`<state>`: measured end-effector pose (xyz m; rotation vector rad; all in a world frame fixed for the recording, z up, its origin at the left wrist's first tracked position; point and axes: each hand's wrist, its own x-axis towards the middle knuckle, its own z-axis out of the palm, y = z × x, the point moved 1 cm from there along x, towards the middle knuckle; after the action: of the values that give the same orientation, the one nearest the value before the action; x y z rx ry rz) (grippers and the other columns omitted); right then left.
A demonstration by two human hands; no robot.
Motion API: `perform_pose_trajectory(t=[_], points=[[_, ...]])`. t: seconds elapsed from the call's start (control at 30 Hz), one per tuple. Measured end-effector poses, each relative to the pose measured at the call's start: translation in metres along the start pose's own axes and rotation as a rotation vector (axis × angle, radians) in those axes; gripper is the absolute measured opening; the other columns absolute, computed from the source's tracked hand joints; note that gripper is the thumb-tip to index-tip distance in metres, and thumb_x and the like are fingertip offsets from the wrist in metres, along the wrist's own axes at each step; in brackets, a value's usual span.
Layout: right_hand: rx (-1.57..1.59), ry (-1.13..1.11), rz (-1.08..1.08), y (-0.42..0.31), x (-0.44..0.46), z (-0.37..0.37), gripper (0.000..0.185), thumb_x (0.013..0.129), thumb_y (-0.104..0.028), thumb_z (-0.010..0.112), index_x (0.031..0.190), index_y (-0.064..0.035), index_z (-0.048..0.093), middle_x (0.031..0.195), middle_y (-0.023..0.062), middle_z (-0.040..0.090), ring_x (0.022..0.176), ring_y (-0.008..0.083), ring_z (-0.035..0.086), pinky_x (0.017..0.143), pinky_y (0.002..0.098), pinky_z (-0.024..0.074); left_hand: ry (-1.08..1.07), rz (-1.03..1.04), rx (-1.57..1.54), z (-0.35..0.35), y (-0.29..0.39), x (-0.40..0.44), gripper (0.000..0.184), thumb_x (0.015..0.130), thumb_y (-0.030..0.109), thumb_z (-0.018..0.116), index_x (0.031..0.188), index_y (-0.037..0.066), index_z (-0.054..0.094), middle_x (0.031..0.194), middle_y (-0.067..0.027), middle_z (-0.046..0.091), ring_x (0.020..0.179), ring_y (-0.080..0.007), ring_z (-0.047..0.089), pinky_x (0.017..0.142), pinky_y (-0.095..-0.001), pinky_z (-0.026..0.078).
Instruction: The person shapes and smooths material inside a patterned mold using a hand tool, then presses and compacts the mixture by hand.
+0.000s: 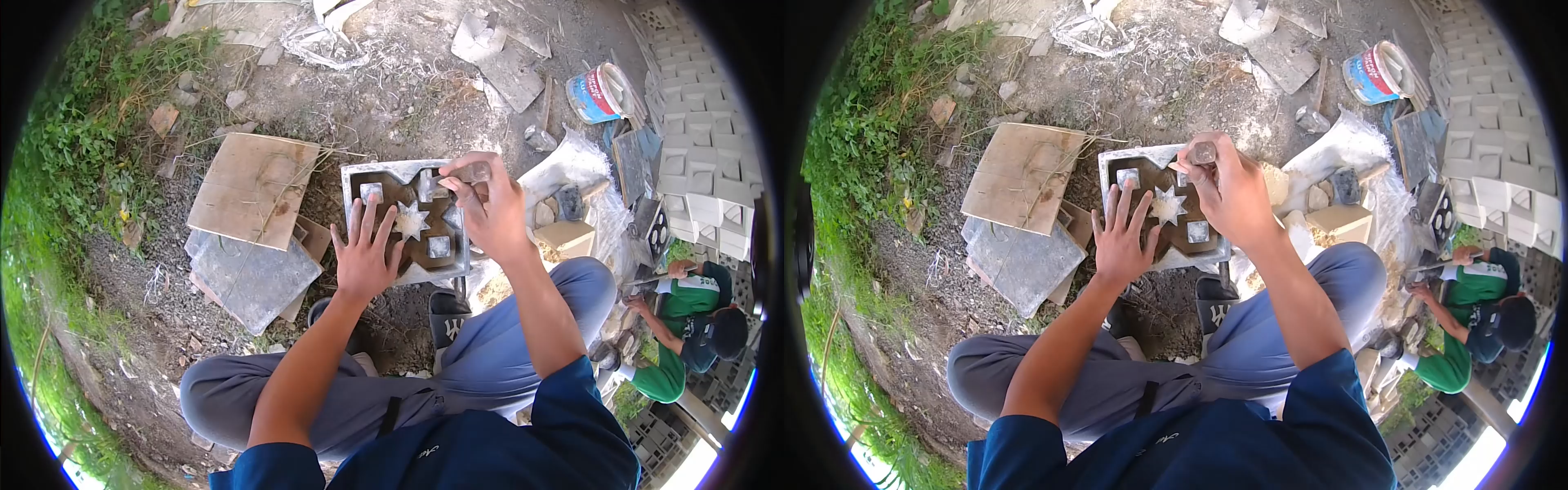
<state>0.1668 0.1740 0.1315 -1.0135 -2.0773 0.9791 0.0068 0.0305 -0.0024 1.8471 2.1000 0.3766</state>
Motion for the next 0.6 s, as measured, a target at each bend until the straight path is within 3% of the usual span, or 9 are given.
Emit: perform_pose_trajectory(t=[0.03,0.1,0.17,0.2,0.33,0.43,0.47,0.6], points=[[0.052,0.035,0.032,-0.004,-0.003,0.0,0.024,0.1,-0.007,0.07,0.117,-0.0043,0.052,0.101,0.014,0.075,0.089,0.0358,0.075,0.074,0.0413,0.0591,-0.013,-0.009,0.007,0.0,0.001,-0.003,0.066,0.103,0.043,0.057,0.163,0.026,0.038,0.176,-0.0089,0.018,0.162,-0.037,0.016,0.116,-0.0794,0.023],[0.094,0.056,-0.014,-0.003,-0.004,0.005,0.023,0.102,-0.008,0.068,0.117,-0.0035,0.052,0.1,0.0139,0.075,0.085,0.0318,0.076,0.073,0.0391,0.059,0.001,-0.01,-0.011,0.002,0.002,-0.009,0.067,0.101,0.039,0.061,0.163,0.025,0.04,0.175,-0.0102,0.02,0.161,-0.0387,0.017,0.117,-0.077,0.024],[-0.082,-0.003,0.059,0.021,0.002,0.014,0.024,0.101,-0.006,0.069,0.117,-0.0024,0.053,0.099,0.0112,0.076,0.083,0.0227,0.076,0.072,0.0348,0.0588,0.015,-0.004,-0.012,0.0,0.002,-0.005,0.066,0.101,0.04,0.061,0.163,0.025,0.04,0.175,-0.0103,0.02,0.161,-0.0391,0.017,0.118,-0.0769,0.024],[0.036,0.041,0.046,0.018,0.005,0.016,0.023,0.101,-0.006,0.069,0.118,-0.0028,0.053,0.099,0.0099,0.076,0.083,0.0198,0.076,0.072,0.0327,0.0585,0.012,-0.002,-0.014,0.0,0.002,-0.004,0.067,0.101,0.04,0.061,0.163,0.025,0.04,0.176,-0.0102,0.02,0.161,-0.0391,0.017,0.118,-0.0767,0.024],[0.105,0.138,0.065,0.002,0.004,0.003,0.02,0.103,-0.007,0.066,0.118,-0.0028,0.053,0.099,0.0126,0.076,0.084,0.0271,0.077,0.074,0.0341,0.0588,0.019,0.001,-0.007,0.002,0.001,-0.005,0.066,0.101,0.039,0.061,0.162,0.025,0.04,0.176,-0.0096,0.02,0.161,-0.0392,0.018,0.117,-0.0768,0.024],[-0.019,0.06,0.09,0.016,0.002,0.01,0.021,0.103,-0.005,0.066,0.119,-0.0017,0.053,0.098,0.0108,0.076,0.084,0.0248,0.077,0.074,0.0334,0.0587,0.021,-0.001,-0.015,0.003,0.002,-0.006,0.065,0.102,0.04,0.059,0.163,0.025,0.04,0.176,-0.0098,0.02,0.162,-0.0388,0.017,0.118,-0.077,0.024],[0.066,0.029,0.089,0.033,0.002,0.015,0.023,0.102,-0.006,0.068,0.119,-0.0027,0.054,0.096,0.0097,0.076,0.081,0.0232,0.076,0.073,0.0338,0.0586,0.02,0.005,-0.018,0.003,0.001,-0.005,0.066,0.103,0.042,0.058,0.163,0.026,0.038,0.176,-0.0088,0.018,0.162,-0.0373,0.015,0.116,-0.08,0.023],[0.028,0.098,-0.007,0.008,0.002,0.007,0.024,0.1,-0.009,0.07,0.116,-0.0023,0.053,0.098,0.0106,0.076,0.076,0.0227,0.074,0.072,0.0346,0.0588,0.004,-0.004,0.003,0.004,0.0,-0.005,0.066,0.103,0.042,0.057,0.163,0.026,0.038,0.176,-0.009,0.017,0.162,-0.0367,0.015,0.117,-0.0787,0.023]])
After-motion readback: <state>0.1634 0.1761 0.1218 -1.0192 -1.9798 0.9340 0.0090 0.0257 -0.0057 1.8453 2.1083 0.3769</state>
